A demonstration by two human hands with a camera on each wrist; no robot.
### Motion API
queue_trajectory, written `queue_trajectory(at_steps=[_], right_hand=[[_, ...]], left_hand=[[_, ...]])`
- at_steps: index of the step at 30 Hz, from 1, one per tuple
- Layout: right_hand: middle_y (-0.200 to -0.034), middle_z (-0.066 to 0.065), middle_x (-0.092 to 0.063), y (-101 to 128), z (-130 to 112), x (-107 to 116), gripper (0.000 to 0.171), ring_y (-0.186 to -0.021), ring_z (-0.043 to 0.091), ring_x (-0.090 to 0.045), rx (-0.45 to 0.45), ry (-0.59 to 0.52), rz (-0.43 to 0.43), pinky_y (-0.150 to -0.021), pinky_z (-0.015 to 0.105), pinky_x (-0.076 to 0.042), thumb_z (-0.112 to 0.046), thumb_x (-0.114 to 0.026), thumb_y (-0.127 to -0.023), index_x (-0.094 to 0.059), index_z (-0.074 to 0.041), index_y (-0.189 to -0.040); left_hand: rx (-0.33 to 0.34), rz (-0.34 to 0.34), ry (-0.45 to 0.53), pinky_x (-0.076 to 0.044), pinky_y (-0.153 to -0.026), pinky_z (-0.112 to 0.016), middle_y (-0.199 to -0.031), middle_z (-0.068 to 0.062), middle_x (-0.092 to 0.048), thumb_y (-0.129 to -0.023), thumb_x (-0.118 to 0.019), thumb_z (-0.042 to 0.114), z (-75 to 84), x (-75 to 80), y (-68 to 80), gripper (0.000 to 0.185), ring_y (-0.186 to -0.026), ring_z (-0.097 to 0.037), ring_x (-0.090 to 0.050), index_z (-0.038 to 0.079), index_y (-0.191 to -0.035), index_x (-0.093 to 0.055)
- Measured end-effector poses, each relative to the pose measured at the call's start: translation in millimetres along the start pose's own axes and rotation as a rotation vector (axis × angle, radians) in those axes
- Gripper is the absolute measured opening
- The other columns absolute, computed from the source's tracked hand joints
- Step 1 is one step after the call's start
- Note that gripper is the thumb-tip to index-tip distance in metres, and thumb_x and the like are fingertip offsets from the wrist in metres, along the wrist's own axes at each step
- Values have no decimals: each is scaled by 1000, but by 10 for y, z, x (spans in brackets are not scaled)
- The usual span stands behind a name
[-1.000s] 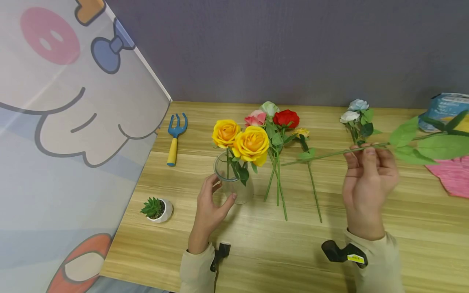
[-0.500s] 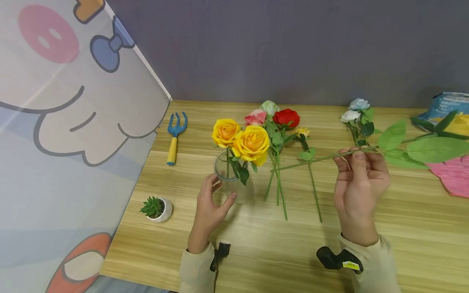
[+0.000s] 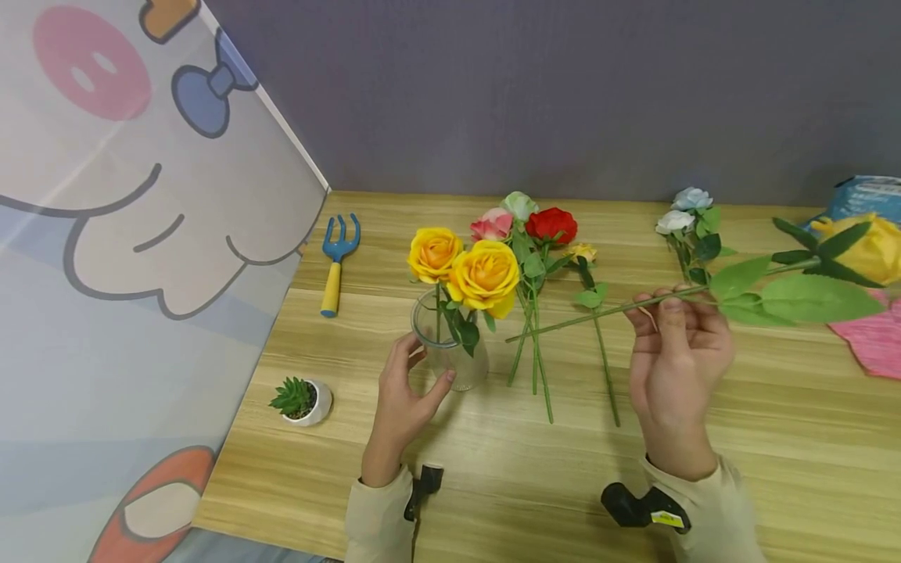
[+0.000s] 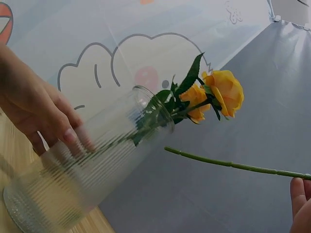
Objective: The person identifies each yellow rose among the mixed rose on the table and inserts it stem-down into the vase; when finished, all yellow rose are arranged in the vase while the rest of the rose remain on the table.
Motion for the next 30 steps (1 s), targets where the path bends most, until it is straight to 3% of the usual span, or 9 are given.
queue_trajectory(at_steps=[22, 30], right_hand=[[-88, 29, -68, 174, 40, -132, 3, -79, 37, -73, -60, -88, -145, -72, 39, -66, 22, -52, -96, -55, 23, -97], [-87, 28, -69, 193, 49, -136, 3, -81, 37, -73, -52, -72, -144, -73, 39, -66, 20, -56, -95, -55, 22, -96]], left_hand=[[-19, 6, -4, -55, -104, -51, -136, -20, -58, -86, -78, 3, 17, 6, -8, 62, -128, -35, -57, -4, -141, -50], [-14, 3, -9, -56, -103, -51, -136, -21, -58, -87, -78, 5, 10, 3, -8, 61, -125, -38, -59, -5, -141, -50]])
Point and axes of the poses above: each hand's wrist, its own y-axis away from the middle knuckle, its own x-axis out of the back of the hand, z = x × y, the point moved 5 cm from there along -y, towards the middle knuckle
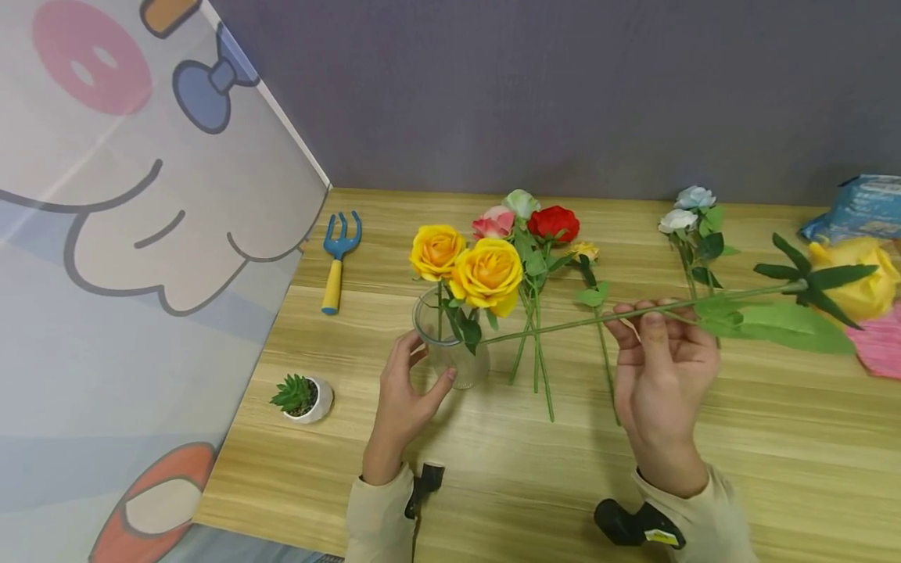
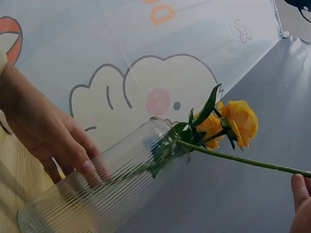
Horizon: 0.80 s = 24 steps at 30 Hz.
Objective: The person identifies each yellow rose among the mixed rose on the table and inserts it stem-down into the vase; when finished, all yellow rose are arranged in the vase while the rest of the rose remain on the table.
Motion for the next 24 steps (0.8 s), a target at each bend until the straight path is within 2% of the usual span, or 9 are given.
queue_trajectory(at_steps=[13, 24], right_hand=[[-86, 27, -68, 49, 12, -31, 3, -79, 36, -73, 38, 25, 20, -71, 38, -66, 22, -52, -96, -55, 22, -95], [-87, 27, -69, 62, 14, -34, 2, -81, 36, -73, 24, 39, 9, -72, 37, -66, 20, -56, -95, -56, 22, -95]], left_hand=[[21, -1, -5, -56, -103, -51, -137, -21, -58, -87, -78, 5, -2, -2, 6, 62, -125, -37, -58, -4, -141, -50], [-8, 3, -6, -58, -100, -51, -136, -20, -58, -87, -78, 2, -1, 0, 1, 61, -124, -38, -59, -3, -140, -51]])
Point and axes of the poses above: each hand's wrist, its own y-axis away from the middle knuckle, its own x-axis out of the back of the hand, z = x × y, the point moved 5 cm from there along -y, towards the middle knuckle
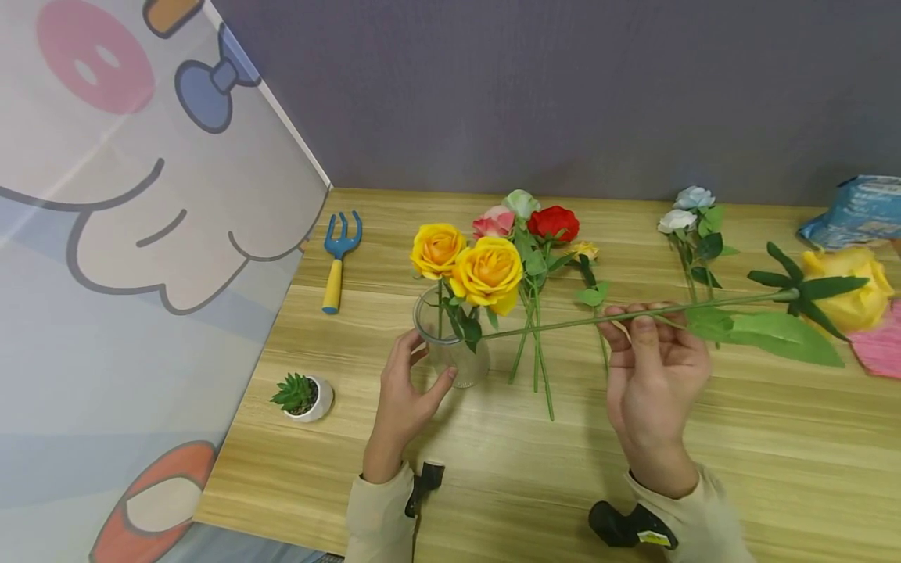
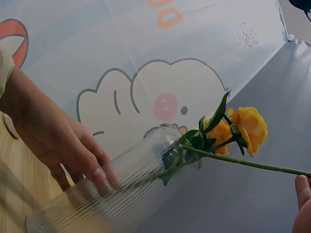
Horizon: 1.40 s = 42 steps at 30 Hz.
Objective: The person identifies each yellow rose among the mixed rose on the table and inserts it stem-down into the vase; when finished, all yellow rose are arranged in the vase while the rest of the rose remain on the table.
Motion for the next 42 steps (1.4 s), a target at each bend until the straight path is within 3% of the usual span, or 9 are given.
queue_trajectory(at_steps=[14, 32, 37, 42], right_hand=[[-86, 28, -66, 59, 1, -37, 3, -80, 37, -72, 51, -26, 64, -73, 38, -66, 20, -55, -95, -53, 21, -96], [-87, 29, -67, 74, -15, -71, 8, -80, 36, -72, 38, -49, 56, -74, 39, -66, 18, -59, -94, -53, 23, -95], [-85, 29, -67, 113, -22, -101, 8, -77, 37, -72, 85, -40, 67, -71, 39, -66, 20, -59, -93, -52, 24, -95], [-85, 29, -67, 168, -32, -160, 16, -74, 37, -74, 202, -7, 56, -68, 38, -66, 21, -66, -88, -52, 25, -91]], left_hand=[[15, -7, 3, -57, -102, -50, -138, -21, -57, -87, -78, 3, -1, 6, 0, 62, -127, -39, -58, -4, -141, -50], [4, -4, 14, -58, -100, -51, -138, -21, -57, -88, -78, 4, 16, 18, -6, 61, -127, -39, -58, -3, -142, -51], [-4, -1, 6, -58, -100, -50, -138, -21, -57, -87, -78, 3, 7, 22, -5, 61, -127, -40, -58, -3, -142, -51], [-16, 0, 12, -58, -99, -51, -137, -24, -57, -87, -78, 3, 8, 15, 0, 61, -126, -42, -58, -7, -141, -50]])
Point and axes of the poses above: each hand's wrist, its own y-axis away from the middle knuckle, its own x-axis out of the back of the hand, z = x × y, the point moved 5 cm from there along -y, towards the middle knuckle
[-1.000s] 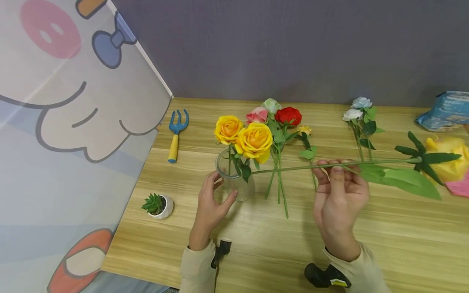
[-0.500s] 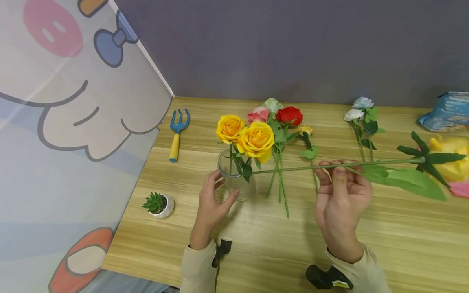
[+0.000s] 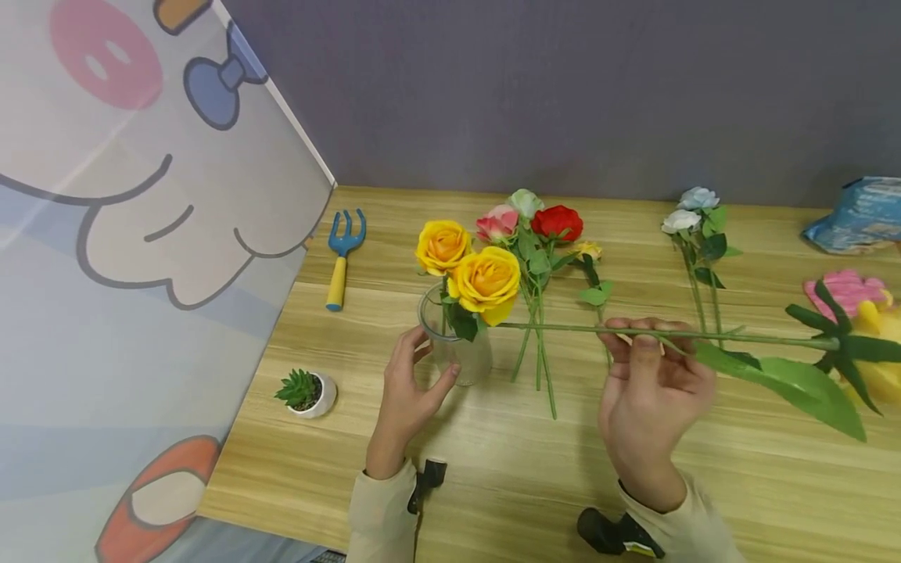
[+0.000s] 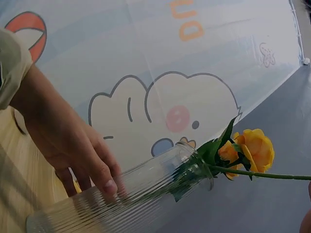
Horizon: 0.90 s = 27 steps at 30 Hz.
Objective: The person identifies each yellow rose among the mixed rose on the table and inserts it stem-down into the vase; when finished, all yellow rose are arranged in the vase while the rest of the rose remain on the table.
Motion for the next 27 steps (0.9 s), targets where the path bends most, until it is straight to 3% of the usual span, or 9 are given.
queue_trajectory(at_steps=[4, 12, 19, 27], right_hand=[[-82, 27, -66, 14, 13, -121, 15, -73, 33, -75, 89, 72, -51, -69, 36, -66, 21, -67, -87, -52, 24, -85], [-85, 19, -72, 10, 133, -424, 13, -78, 24, -77, 179, 285, -254, -75, 30, -65, 16, -68, -89, -57, 21, -85], [-84, 15, -74, -7, 269, -549, 18, -75, 23, -74, 128, 380, -328, -73, 32, -64, 11, -71, -90, -60, 25, -85], [-91, 12, -71, 31, 385, -570, 17, -80, 20, -75, 38, 472, -383, -74, 32, -65, 7, -70, -94, -62, 22, -90]], left_hand=[[-5, -2, 8, -58, -98, -52, -137, -25, -56, -88, -77, 3, 3, -4, 2, 61, -126, -43, -58, -8, -141, -50], [-7, 5, -5, -58, -97, -53, -136, -22, -57, -87, -78, 2, 4, 9, 9, 61, -126, -41, -58, -5, -141, -50], [15, -12, 0, -58, -100, -50, -138, -22, -56, -88, -78, 4, -1, -3, 9, 62, -127, -39, -58, -5, -142, -50], [31, -19, -1, -57, -102, -49, -139, -22, -56, -88, -78, 4, -9, -18, 4, 63, -128, -38, -58, -5, -142, -49]])
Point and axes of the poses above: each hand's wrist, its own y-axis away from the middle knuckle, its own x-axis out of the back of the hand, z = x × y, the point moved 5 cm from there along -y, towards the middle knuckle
